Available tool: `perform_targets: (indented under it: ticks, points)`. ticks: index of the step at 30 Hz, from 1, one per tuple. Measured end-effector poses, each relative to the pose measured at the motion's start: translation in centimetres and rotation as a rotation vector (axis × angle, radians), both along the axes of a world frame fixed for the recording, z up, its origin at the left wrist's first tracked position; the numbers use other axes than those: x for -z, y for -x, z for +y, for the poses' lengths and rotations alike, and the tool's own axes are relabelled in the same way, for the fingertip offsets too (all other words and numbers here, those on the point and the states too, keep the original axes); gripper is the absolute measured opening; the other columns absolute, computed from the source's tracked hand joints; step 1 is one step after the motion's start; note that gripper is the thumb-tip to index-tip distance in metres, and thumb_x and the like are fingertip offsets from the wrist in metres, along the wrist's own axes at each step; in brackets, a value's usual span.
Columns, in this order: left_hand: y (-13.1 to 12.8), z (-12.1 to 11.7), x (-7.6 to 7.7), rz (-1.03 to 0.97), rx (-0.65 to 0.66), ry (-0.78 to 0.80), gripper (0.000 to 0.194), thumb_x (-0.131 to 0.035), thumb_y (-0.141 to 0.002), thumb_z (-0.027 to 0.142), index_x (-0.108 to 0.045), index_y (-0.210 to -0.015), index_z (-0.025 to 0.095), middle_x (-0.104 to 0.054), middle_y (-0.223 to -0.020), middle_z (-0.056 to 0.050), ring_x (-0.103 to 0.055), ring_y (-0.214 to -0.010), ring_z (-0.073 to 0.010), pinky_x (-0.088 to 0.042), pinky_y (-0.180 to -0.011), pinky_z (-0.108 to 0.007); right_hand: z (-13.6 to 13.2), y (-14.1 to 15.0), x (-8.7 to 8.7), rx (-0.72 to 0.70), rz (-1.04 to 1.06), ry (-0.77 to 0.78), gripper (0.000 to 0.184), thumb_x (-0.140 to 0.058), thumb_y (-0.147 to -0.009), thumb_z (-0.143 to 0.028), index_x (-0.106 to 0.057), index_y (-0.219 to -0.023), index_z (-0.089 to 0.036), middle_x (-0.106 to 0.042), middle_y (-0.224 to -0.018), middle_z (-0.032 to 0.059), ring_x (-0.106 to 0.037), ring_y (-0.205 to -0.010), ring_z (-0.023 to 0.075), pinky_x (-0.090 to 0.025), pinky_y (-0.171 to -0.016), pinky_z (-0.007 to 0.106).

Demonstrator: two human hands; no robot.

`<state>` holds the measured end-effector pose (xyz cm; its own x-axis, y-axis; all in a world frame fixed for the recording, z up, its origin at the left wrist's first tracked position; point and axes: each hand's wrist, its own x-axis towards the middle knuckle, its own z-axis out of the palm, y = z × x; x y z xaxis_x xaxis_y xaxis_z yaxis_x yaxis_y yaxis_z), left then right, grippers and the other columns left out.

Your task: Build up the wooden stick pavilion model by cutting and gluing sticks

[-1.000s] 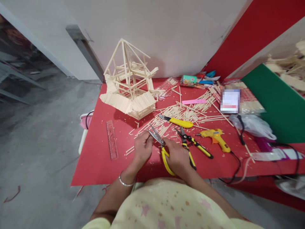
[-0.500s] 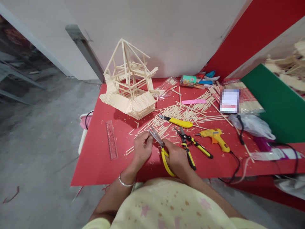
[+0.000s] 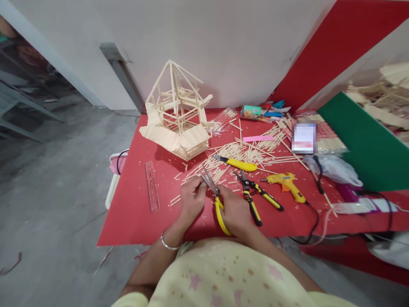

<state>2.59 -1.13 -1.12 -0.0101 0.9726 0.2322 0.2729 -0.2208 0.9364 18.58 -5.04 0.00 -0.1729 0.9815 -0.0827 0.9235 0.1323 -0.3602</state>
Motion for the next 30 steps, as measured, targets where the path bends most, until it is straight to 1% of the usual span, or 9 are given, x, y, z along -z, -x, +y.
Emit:
perform_targets:
  ticks: [3,7,9,12,14,18,26,28,30]
  points:
    - [0.0,-0.4,-0.1,-0.007,-0.014,-0.016,0.023,-0.054,-0.091,0.02,-0.057,-0.068,0.018,-0.052,-0.066,0.001,-0.047,-0.064,-0.0133,-0.036,-0.063,-0.026,-0.2,0.0,-0.1,-0.001,-0.053,0.007,0.037,-0.048,-0.093,-0.029,-0.051,-0.13,-0.025,-0.072,-0.107,0.0049,-0.069,-0.091,0.0214,-0.034,-0.067,0.03]
    - [0.2,-0.9,-0.2,-0.019,-0.017,-0.02,0.02,-0.055,-0.092,0.022,-0.062,-0.074,0.018,-0.058,-0.07,0.0,-0.052,-0.068,-0.0141,-0.039,-0.066,-0.026,-0.6,-0.1,-0.3,-0.011,-0.089,0.023,0.035,-0.048,-0.093,-0.032,-0.053,-0.127,-0.025,-0.074,-0.094,0.0028,-0.07,-0.083,0.0211,-0.031,-0.062,0.03]
    - [0.3,-1.1,-0.3,-0.019,-0.025,-0.017,0.019,-0.054,-0.092,0.022,-0.064,-0.076,0.018,-0.06,-0.072,-0.001,-0.053,-0.068,-0.0146,-0.039,-0.066,-0.027,-0.7,-0.2,-0.5,-0.02,-0.069,0.002,0.038,-0.05,-0.092,-0.031,-0.052,-0.13,-0.026,-0.074,-0.098,0.0035,-0.069,-0.087,0.0215,-0.033,-0.064,0.03]
    - [0.5,-1.2,-0.4,-0.006,-0.04,-0.021,0.019,-0.054,-0.09,0.019,-0.064,-0.075,0.018,-0.061,-0.072,-0.002,-0.053,-0.068,-0.0153,-0.039,-0.066,-0.027,-0.9,-0.1,-0.6,-0.03,-0.047,-0.047,0.046,-0.054,-0.089,-0.03,-0.049,-0.134,-0.026,-0.071,-0.114,0.0064,-0.068,-0.099,0.0228,-0.037,-0.071,0.03]
    - [0.6,-1.2,-0.5,0.011,-0.033,-0.029,0.02,-0.054,-0.09,0.018,-0.062,-0.072,0.018,-0.059,-0.071,-0.001,-0.052,-0.068,-0.0154,-0.038,-0.065,-0.028,-1.1,-0.1,-0.7,-0.027,-0.037,-0.055,0.046,-0.053,-0.089,-0.029,-0.048,-0.135,-0.026,-0.07,-0.118,0.0068,-0.067,-0.101,0.0227,-0.038,-0.073,0.03]
    - [0.6,-1.3,-0.6,0.044,-0.017,-0.05,0.023,-0.053,-0.092,0.02,-0.057,-0.07,0.018,-0.055,-0.068,0.0,-0.05,-0.067,-0.015,-0.037,-0.065,-0.027,-1.3,-0.1,-0.7,-0.015,-0.035,-0.04,0.046,-0.051,-0.091,-0.028,-0.047,-0.136,-0.026,-0.071,-0.116,0.0064,-0.067,-0.098,0.0219,-0.039,-0.073,0.029]
    - [0.9,-1.2,-0.1,0.055,-0.03,-0.057,0.021,-0.053,-0.092,0.018,-0.059,-0.071,0.018,-0.055,-0.068,0.0,-0.05,-0.065,-0.0144,-0.037,-0.064,-0.027,-1.1,-0.2,-0.8,-0.044,-0.076,-0.044,0.047,-0.054,-0.089,-0.031,-0.05,-0.135,-0.024,-0.069,-0.115,0.009,-0.066,-0.101,0.0232,-0.039,-0.076,0.03]
    - [1.0,-1.1,-0.2,0.056,-0.013,-0.056,0.021,-0.053,-0.092,0.019,-0.06,-0.073,0.018,-0.057,-0.069,0.0,-0.051,-0.067,-0.0147,-0.038,-0.065,-0.027,-1.1,-0.2,-0.8,-0.037,-0.082,-0.041,0.044,-0.051,-0.09,-0.03,-0.05,-0.134,-0.024,-0.07,-0.113,0.008,-0.067,-0.097,0.0224,-0.038,-0.073,0.029]
    - [1.0,-1.1,-0.5,0.057,0.004,-0.055,0.021,-0.053,-0.092,0.019,-0.061,-0.074,0.018,-0.059,-0.071,-0.001,-0.053,-0.068,-0.0149,-0.04,-0.066,-0.027,-1.1,-0.2,-0.7,-0.029,-0.089,-0.025,0.04,-0.049,-0.092,-0.03,-0.052,-0.131,-0.025,-0.072,-0.106,0.0057,-0.068,-0.089,0.0213,-0.036,-0.068,0.029]
